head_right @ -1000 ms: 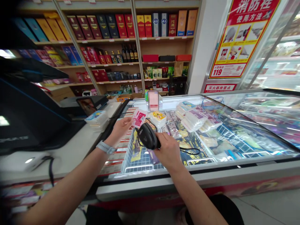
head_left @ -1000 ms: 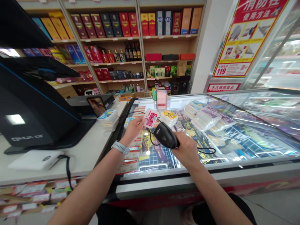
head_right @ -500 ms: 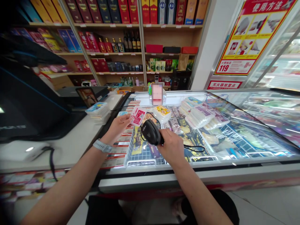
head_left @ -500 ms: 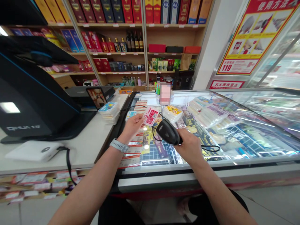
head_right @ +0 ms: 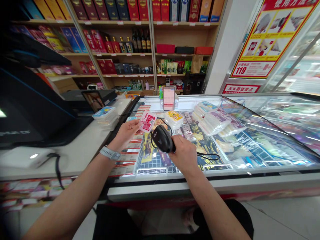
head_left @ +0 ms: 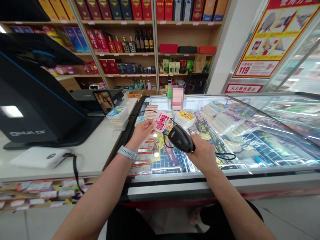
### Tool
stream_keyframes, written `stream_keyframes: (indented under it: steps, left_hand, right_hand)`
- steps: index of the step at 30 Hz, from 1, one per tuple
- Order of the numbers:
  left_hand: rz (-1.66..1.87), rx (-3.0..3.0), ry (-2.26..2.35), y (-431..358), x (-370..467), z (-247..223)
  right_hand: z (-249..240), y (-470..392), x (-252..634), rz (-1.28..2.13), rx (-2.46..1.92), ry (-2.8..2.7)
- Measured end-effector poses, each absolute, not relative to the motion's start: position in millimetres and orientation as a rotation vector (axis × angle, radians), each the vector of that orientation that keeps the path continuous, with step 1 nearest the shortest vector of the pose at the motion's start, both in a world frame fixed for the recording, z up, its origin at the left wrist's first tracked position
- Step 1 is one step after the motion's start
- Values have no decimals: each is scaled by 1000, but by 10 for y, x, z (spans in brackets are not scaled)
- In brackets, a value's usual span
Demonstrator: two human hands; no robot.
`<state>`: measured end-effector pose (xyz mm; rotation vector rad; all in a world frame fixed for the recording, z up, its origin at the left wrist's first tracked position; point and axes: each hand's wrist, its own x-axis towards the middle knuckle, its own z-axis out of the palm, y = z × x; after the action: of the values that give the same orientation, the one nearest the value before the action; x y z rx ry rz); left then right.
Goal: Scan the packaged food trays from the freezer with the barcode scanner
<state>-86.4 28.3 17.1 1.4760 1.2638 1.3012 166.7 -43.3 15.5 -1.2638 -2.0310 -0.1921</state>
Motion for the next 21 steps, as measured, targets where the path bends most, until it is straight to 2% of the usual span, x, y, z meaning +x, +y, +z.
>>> stream_keyframes:
  steps: [8, 16, 21]
  left_hand:
    - [1460, 1502, 1662, 472, -1217, 71]
    - [1312, 1634, 2167, 570, -1418, 25]
    - [1234, 1884, 2285, 403, -1244, 147]
  right_hand:
    - [131, -431, 1667, -198, -1262, -2019]
    - [144, -438, 1668, -194, -1225, -2011]
    - [147, -441, 1670, -196, -1227, -2010]
